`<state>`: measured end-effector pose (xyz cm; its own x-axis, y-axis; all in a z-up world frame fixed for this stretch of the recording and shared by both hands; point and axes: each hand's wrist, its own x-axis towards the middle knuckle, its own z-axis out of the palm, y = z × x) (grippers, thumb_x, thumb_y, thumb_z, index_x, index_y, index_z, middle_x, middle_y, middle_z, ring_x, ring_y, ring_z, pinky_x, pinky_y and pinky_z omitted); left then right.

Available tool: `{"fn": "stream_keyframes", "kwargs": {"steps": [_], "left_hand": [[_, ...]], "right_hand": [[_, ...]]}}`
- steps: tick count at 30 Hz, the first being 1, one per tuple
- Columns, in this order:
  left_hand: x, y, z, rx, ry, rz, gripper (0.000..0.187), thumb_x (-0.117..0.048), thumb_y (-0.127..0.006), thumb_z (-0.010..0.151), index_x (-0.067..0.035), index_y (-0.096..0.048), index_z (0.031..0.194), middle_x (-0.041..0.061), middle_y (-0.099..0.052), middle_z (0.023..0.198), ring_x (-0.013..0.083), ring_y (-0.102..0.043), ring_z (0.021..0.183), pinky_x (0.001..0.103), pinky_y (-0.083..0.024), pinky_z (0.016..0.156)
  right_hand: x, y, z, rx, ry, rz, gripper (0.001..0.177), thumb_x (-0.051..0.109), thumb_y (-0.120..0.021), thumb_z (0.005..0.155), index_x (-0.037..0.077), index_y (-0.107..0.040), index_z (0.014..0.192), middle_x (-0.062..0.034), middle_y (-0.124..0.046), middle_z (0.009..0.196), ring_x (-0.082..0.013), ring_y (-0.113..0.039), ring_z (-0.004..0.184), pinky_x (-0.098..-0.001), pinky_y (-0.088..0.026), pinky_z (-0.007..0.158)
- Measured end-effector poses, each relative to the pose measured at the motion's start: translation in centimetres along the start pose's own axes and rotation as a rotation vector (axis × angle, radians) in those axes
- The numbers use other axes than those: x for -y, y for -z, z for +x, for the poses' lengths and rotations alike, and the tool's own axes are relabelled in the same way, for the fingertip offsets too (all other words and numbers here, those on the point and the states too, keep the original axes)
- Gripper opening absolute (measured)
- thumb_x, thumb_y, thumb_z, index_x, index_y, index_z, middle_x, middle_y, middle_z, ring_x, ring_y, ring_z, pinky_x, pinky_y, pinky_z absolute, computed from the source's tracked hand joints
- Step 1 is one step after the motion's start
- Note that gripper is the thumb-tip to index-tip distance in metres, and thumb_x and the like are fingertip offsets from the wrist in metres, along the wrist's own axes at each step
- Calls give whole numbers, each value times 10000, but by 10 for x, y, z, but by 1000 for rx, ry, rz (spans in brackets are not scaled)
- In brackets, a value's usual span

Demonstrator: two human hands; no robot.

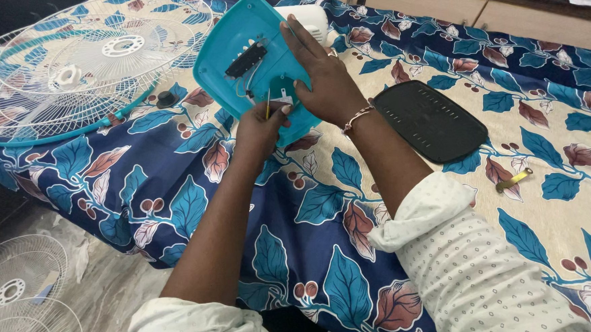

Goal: The person disassembles a teal and white electric fan, removes the motor housing, and uses a screwdriver to adjust internal components and wiring. They manipulate screws and wires inside the fan casing while lying on a bed.

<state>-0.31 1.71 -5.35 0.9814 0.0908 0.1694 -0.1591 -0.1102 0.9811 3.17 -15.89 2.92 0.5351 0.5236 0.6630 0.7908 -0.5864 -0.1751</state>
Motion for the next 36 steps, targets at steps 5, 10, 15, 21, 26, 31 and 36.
{"fn": "stream_keyframes", "kwargs": {"steps": [5, 10, 15, 21, 26, 31, 36], "left_hand": [[-6, -2, -4, 86, -34, -46, 257, -280, -696, 953, -80, -748, 1106, -11, -709, 786, 69, -551, 590, 246, -443, 530], [-13, -13, -4, 145, -266, -24, 214, -195, -764, 954, -41, -767, 1103, 14, -741, 842, 56, -683, 752, 203, -537, 666], [-20, -31, -8, 213, 35, -121, 174, -172, -741, 924, -48, -745, 1047, -21, -695, 834, 59, -676, 651, 233, -590, 552], [-16, -61, 2, 311, -287, 15, 163, -160, -741, 958, -70, -775, 1090, 22, -756, 858, 85, -644, 734, 275, -512, 654], [-25, -77, -2, 263, -375, 263, 218, -225, -738, 923, -78, -771, 1079, 74, -762, 827, 146, -711, 721, 311, -537, 677], [-42, -103, -11, 285, -344, 372, 240, -287, -731, 914, -83, -779, 1029, 59, -754, 769, 165, -725, 671, 325, -534, 632], [-39, -127, -7, 319, -377, 274, 228, -293, -724, 932, -85, -775, 1010, 37, -758, 757, 131, -732, 685, 310, -550, 651]], "right_hand": [[-1, 10, -22, -216, 124, -270, 798, 44, -691, 813, 176, -452, 1562, -94, -408, 1615, -357, -555, 1374, -465, -465, 1094], [-9, 24, -53, -187, -94, 193, 440, -16, -687, 886, 112, -639, 1304, -82, -597, 1210, -218, -638, 1109, -354, -538, 928], [-29, 35, -81, -58, -266, 571, 290, -50, -647, 924, 57, -670, 1192, -38, -640, 1028, -108, -629, 926, -264, -536, 838], [-40, 50, -98, 77, -331, 722, 288, 9, -645, 971, 53, -691, 1252, -19, -722, 1120, -58, -687, 1040, -217, -563, 911], [-38, 70, -114, 127, -433, 579, 326, 99, -798, 909, 121, -769, 1233, -12, -698, 1017, -55, -631, 889, -234, -506, 737], [-46, 80, -126, 39, -460, 595, 261, 105, -819, 910, 113, -791, 1169, 1, -736, 975, -36, -657, 858, -210, -534, 709], [-60, 84, -145, -57, -423, 570, 195, 100, -820, 911, 77, -779, 1100, -3, -722, 978, -41, -673, 869, -204, -560, 721]]}}
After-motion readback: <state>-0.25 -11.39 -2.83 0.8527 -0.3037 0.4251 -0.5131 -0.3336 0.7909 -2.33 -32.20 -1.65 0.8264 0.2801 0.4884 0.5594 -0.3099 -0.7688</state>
